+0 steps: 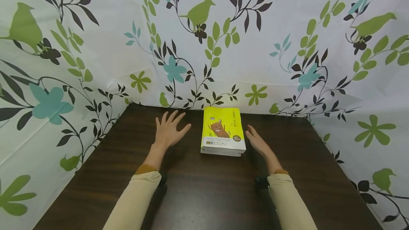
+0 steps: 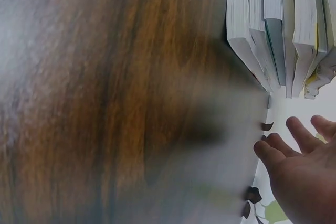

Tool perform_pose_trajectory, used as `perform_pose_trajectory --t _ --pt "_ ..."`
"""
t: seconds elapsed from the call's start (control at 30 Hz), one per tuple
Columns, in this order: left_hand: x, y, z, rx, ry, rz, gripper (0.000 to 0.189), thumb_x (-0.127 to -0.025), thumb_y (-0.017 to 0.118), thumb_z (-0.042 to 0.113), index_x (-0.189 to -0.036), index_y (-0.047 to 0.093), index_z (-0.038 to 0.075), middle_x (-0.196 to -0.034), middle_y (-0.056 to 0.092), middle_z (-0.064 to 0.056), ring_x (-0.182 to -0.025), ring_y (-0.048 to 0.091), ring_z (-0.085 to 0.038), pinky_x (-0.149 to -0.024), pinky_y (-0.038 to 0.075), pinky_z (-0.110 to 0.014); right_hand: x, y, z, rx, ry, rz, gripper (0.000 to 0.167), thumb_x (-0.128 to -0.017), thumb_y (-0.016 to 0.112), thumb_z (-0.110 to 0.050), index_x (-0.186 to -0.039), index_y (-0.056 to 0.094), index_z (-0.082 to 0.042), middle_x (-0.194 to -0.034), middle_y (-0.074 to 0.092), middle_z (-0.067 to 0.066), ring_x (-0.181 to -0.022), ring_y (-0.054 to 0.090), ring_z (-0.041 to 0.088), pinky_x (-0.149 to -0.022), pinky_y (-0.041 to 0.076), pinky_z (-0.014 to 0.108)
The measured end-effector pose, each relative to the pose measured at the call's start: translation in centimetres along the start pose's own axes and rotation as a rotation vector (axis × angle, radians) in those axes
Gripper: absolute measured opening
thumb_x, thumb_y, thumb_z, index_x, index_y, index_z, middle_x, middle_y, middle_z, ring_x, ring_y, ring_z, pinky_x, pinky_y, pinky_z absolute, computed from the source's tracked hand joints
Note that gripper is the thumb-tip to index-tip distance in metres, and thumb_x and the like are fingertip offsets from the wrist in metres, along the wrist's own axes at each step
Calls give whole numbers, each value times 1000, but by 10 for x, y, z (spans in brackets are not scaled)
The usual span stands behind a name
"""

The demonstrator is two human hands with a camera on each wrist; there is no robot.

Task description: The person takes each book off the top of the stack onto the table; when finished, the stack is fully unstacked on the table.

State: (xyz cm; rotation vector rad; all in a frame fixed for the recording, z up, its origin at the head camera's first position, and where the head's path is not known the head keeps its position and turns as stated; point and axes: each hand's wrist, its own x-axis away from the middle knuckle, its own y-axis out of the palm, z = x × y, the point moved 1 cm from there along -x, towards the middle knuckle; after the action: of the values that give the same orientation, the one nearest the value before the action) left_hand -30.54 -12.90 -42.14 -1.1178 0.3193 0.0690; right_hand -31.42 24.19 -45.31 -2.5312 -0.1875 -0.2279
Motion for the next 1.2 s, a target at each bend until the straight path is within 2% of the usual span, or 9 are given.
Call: perform_pose_trajectory --t 0.17,0.37,0.53,0.73,0.87,1.03,1.1,1.2 --pt "-1 0 2 6 5 8 70 -91 43 68 -151 39 30 -160 28 -6 -149 11 -41 -113 -1 -72 -3 2 1 -25 1 -14 60 -107 25 -36 -159 4 -13 -164 3 20 -149 4 44 -116 10 67" --pt "-1 4 4 3 -6 -10 71 -91 42 69 -151 38 32 -161 27 -4 -149 12 -40 -114 0 -71 -6 7 5 -90 1 -43 58 -107 25 -38 -159 8 -17 -164 3 18 -150 2 42 -115 7 68" --pt "-1 8 4 14 -7 -13 71 -91 43 69 -151 39 30 -161 28 -5 -149 13 -41 -113 2 -72 -7 12 3 -207 32 -59 57 -107 28 -37 -159 11 -20 -165 4 15 -150 0 40 -114 4 70" --pt "-4 9 5 29 -15 -9 71 -91 44 68 -151 39 30 -160 29 -7 -148 14 -43 -112 4 -73 -11 17 0 -360 26 -82 55 -108 28 -29 -159 11 -19 -165 4 12 -152 -1 34 -118 5 62" --pt "-7 12 12 75 -10 -34 70 -92 46 65 -153 35 30 -160 29 -8 -146 22 -43 -113 12 -71 -12 18 -2 -394 24 -82 56 -107 29 -29 -159 10 -18 -165 4 13 -151 4 35 -119 10 61" --pt "-10 22 23 188 -35 -110 72 -93 48 62 -155 28 30 -159 30 -11 -141 36 -40 -108 32 -66 -12 18 -2 -403 41 -66 55 -107 29 -27 -159 12 -18 -165 9 14 -147 17 35 -118 17 59" --pt "-11 27 28 228 -49 -132 73 -93 49 61 -155 28 30 -158 33 -12 -139 40 -40 -104 38 -65 -12 17 -1 -397 52 -58 54 -107 29 -27 -159 14 -20 -164 11 13 -147 18 34 -118 18 59" --pt "-12 34 35 277 -72 -149 75 -92 52 59 -155 28 25 -155 36 -16 -136 43 -40 -103 40 -63 -12 17 -1 -386 51 -56 54 -107 30 -28 -158 15 -20 -165 11 12 -149 14 35 -117 15 62"
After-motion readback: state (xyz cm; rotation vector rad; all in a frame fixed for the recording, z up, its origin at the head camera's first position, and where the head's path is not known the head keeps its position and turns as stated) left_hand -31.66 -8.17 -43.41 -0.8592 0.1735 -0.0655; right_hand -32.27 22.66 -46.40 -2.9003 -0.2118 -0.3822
